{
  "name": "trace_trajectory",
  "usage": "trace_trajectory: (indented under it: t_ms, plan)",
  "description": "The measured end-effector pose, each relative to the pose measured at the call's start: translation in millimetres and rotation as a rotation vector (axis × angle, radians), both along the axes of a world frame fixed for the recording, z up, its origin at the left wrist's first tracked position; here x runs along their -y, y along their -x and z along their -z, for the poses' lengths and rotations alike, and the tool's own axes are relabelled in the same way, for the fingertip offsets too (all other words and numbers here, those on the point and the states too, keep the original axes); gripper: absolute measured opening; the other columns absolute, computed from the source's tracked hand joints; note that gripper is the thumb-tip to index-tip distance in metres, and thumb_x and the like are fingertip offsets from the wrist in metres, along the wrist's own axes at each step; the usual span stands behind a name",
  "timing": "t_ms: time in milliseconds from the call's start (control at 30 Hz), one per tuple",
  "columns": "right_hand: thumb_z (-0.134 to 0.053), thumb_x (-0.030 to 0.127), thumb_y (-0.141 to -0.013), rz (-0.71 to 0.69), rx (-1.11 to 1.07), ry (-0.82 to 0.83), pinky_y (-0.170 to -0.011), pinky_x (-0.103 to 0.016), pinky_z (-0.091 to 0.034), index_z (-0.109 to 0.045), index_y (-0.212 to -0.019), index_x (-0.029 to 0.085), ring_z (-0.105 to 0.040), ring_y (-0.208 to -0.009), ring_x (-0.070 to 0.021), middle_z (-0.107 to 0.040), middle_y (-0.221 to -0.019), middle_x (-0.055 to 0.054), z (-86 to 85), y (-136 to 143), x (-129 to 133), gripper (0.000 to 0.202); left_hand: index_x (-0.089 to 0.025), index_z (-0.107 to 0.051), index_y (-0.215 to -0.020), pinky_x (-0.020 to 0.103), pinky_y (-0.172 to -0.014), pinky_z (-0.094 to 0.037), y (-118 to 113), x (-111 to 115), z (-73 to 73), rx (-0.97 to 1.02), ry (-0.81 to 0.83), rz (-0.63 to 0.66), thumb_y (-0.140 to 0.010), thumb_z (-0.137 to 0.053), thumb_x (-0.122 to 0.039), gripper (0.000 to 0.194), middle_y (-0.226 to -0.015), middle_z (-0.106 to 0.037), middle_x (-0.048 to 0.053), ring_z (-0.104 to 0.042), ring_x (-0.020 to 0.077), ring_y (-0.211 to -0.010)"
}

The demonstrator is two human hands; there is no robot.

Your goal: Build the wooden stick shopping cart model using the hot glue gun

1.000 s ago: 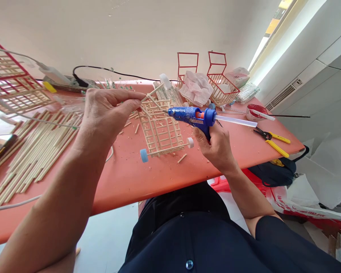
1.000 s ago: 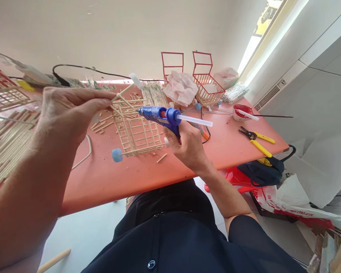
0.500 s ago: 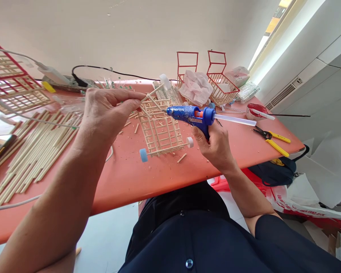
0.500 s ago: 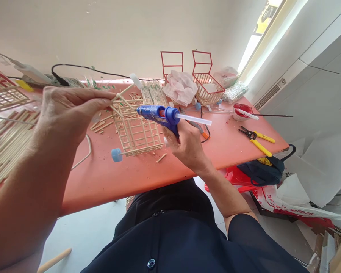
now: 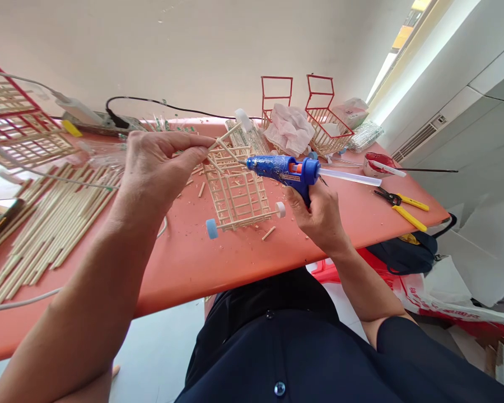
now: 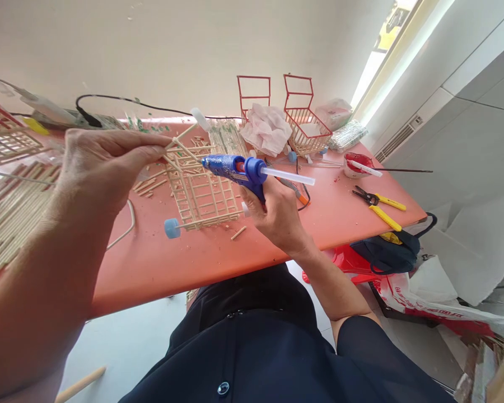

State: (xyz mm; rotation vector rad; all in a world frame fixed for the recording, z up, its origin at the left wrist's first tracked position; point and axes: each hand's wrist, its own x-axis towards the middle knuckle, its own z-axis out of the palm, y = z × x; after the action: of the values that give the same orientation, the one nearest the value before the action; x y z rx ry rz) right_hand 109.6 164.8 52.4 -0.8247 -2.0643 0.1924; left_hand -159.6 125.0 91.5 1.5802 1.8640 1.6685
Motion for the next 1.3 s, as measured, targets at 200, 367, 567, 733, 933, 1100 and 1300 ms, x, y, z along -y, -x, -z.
trace_trajectory:
  t_ms: [200, 367, 567, 733, 933, 1100, 1300]
  plan:
    - [-0.049, 0.064, -0.113, -0.008, -0.013, -0.04, -0.07, -0.032, -0.048, -0.068, -0.103, 0.02, -0.064, -0.072, -0.0208, -0.073, -0.081, -0.006, 2.4, 0.8, -1.0, 0.049, -0.03, -0.094, -0.095, 0.035, -0.084, -0.065, 1.8, -2.3, 1.4, -0.013, -0.017, 0.012, -0.079, -0.076, -0.032, 0.024, -0.078, -0.084, 0.0, -0.078, 0.0213, -0.08]
    - [-0.049, 0.065, -0.113, -0.003, -0.004, -0.019, -0.07, -0.032, -0.049, -0.068, -0.103, 0.021, -0.066, -0.073, -0.0213, -0.074, -0.082, -0.006, 2.8, 0.9, -0.9, 0.049, -0.032, -0.094, -0.094, 0.036, -0.084, -0.066, 3.6, -3.1, 2.4, -0.013, -0.014, 0.01, -0.078, -0.076, -0.033, 0.024, -0.079, -0.085, -0.002, -0.08, 0.0227, -0.081]
    - [-0.048, 0.062, -0.113, -0.016, -0.004, -0.033, -0.074, -0.033, -0.052, -0.069, -0.107, 0.02, -0.068, -0.077, -0.0232, -0.076, -0.087, -0.008, 2.7, 0.2, -1.2, 0.047, -0.032, -0.094, -0.095, 0.036, -0.083, -0.066, 3.3, -2.5, 1.8, -0.011, -0.007, 0.016, -0.078, -0.077, -0.033, 0.024, -0.079, -0.085, -0.001, -0.08, 0.0227, -0.081]
    - [-0.048, 0.064, -0.113, -0.012, 0.008, -0.014, -0.077, -0.034, -0.053, -0.068, -0.109, 0.022, -0.068, -0.076, -0.0235, -0.074, -0.086, -0.007, 1.1, 0.7, 0.2, 0.047, -0.033, -0.093, -0.093, 0.036, -0.083, -0.066, 2.2, -2.7, 1.7, -0.003, -0.009, 0.012, -0.078, -0.077, -0.034, 0.023, -0.08, -0.086, -0.002, -0.081, 0.0229, -0.081]
    - [-0.046, 0.065, -0.114, -0.013, -0.004, -0.032, -0.077, -0.034, -0.054, -0.067, -0.104, 0.022, -0.07, -0.079, -0.0235, -0.076, -0.088, -0.009, -1.4, 2.0, 1.5, 0.049, -0.029, -0.094, -0.096, 0.036, -0.082, -0.067, 1.9, -3.3, 2.4, 0.001, -0.01, 0.003, -0.078, -0.076, -0.035, 0.026, -0.077, -0.084, 0.001, -0.078, 0.0215, -0.076]
    - [-0.051, 0.068, -0.111, -0.028, -0.012, 0.038, -0.075, -0.034, -0.054, -0.069, -0.108, 0.022, -0.071, -0.08, -0.0236, -0.077, -0.089, -0.008, -3.6, 2.1, 2.6, 0.05, -0.026, -0.094, -0.095, 0.034, -0.083, -0.067, 1.2, -3.2, 2.2, 0.01, -0.013, 0.019, -0.077, -0.074, -0.035, 0.028, -0.08, -0.085, 0.002, -0.08, 0.0219, -0.08]
    - [-0.05, 0.068, -0.112, -0.043, -0.026, 0.114, -0.078, -0.036, -0.055, -0.07, -0.105, 0.021, -0.074, -0.083, -0.0245, -0.081, -0.094, -0.01, -5.8, 0.7, 3.9, 0.052, -0.026, -0.094, -0.098, 0.034, -0.084, -0.068, 0.1, -2.6, 1.6, -0.006, -0.01, 0.023, -0.08, -0.072, -0.031, 0.028, -0.084, -0.087, 0.001, -0.081, 0.0214, -0.081]
